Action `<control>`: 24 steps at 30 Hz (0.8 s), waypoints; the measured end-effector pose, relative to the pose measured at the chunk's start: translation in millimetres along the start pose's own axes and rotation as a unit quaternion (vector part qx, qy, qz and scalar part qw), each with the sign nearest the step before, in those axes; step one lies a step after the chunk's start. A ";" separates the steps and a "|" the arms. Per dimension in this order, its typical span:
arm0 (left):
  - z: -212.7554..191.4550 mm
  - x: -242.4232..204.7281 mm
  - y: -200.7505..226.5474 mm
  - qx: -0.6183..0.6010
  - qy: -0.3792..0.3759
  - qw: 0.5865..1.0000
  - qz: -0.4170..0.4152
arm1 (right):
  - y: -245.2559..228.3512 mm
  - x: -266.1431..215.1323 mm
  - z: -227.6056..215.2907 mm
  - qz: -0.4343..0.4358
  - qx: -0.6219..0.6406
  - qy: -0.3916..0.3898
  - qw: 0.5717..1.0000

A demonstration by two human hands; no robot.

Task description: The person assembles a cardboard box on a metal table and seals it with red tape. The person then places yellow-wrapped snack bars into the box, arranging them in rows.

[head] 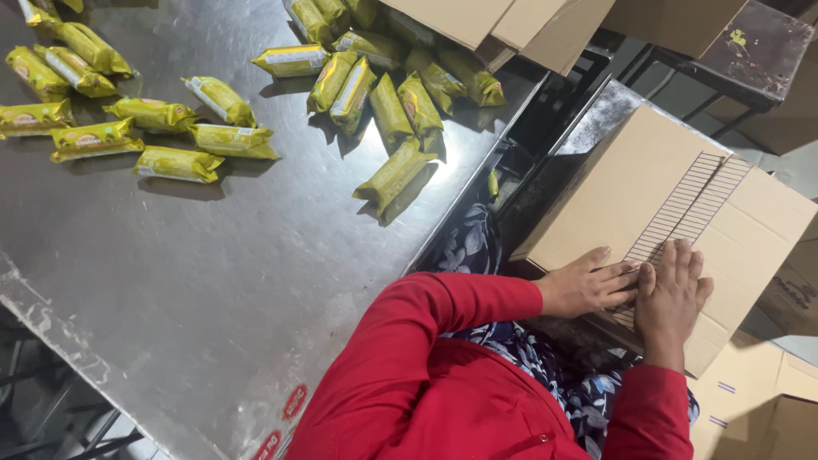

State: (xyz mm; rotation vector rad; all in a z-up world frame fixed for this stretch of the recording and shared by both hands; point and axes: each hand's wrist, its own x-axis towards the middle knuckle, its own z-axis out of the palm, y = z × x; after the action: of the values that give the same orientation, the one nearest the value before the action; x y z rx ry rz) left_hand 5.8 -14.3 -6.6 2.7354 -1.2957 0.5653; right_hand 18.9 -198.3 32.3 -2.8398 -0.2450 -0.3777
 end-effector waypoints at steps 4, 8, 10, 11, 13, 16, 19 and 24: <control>-2.0 -0.9 -0.9 -0.042 0.000 0.999 0.011 | 5.8 -4.2 4.9 -0.016 -0.005 0.013 1.000; 7.0 -6.0 -0.3 -0.147 0.028 0.989 0.010 | 12.2 -7.4 10.4 -0.060 -0.022 0.052 0.997; 7.2 -12.5 -1.6 -0.184 -0.019 0.983 0.012 | 8.3 -7.5 9.4 -0.043 -0.004 0.050 0.998; 3.4 -12.5 -1.8 -0.175 -0.016 0.984 0.018 | 5.3 -3.7 6.5 -0.031 0.010 0.042 0.999; -6.4 -8.7 -3.1 -0.160 -0.015 0.987 0.026 | -1.5 -2.2 -0.3 -0.023 0.016 0.071 0.997; -28.5 -4.1 -10.1 -0.027 -0.022 0.999 0.042 | -7.4 -0.8 -11.8 0.015 -0.009 0.026 1.000; -43.2 6.4 -15.2 -0.084 -0.124 0.988 0.048 | -9.6 -10.4 -21.4 0.088 -0.045 -0.034 0.995; -57.1 13.7 -18.1 -0.033 -0.064 0.992 0.101 | -9.5 -20.6 -25.0 0.202 -0.063 -0.012 0.977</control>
State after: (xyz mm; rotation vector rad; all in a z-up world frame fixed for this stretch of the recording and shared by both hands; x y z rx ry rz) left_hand 10.3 -0.8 53.1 2.6432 -1.6035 0.3583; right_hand -8.4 -199.0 52.1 -2.9201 0.3619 -0.2788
